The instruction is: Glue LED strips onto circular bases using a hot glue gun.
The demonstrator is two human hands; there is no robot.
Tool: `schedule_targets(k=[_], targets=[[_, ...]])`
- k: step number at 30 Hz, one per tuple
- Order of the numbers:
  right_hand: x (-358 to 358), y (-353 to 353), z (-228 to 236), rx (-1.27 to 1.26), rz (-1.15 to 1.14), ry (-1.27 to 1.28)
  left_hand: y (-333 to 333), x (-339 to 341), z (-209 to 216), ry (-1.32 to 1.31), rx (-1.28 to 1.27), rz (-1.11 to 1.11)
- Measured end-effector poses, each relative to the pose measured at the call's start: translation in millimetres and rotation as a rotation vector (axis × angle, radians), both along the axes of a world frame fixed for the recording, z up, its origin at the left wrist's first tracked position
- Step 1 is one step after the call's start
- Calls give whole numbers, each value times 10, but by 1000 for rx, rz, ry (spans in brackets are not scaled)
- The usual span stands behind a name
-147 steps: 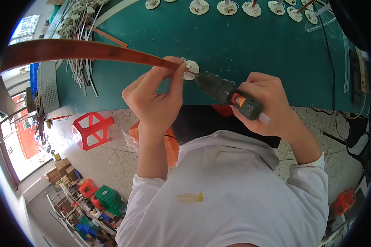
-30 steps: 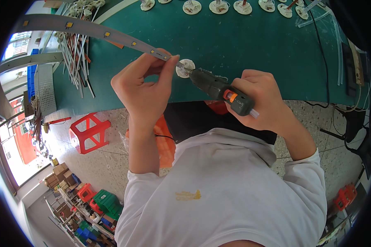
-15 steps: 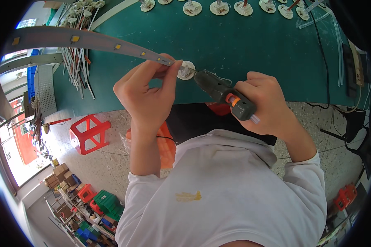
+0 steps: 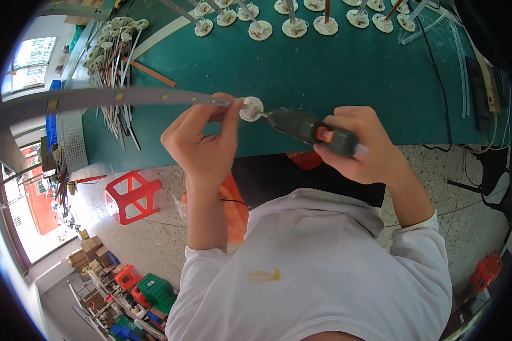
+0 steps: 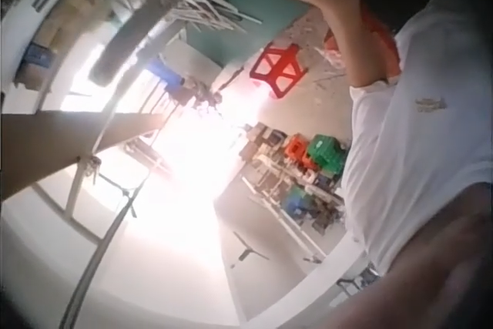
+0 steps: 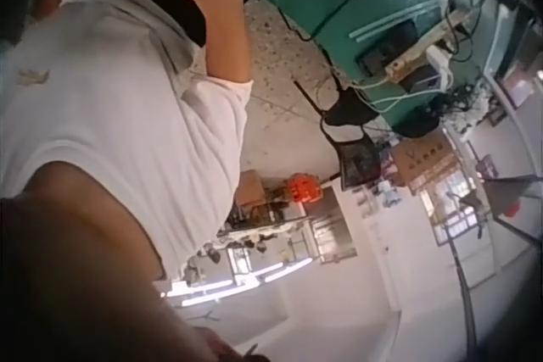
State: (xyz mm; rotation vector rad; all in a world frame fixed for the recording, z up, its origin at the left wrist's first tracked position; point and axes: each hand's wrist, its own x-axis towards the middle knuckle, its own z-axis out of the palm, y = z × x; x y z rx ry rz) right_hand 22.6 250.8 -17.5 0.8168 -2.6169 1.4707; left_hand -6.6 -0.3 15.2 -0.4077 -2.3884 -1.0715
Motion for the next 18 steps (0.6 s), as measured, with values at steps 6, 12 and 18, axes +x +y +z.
schedule_targets(k=[6, 12, 18], targets=[[34, 273, -159, -623, -64, -189, -98, -481, 120, 3, 122, 174], [46, 312, -301, -841, -112, -265, -44, -1222, -18, 97, -18, 148], [36, 370, -216, -612, -65, -291, 15, -1294, -28, 19, -66, 176]])
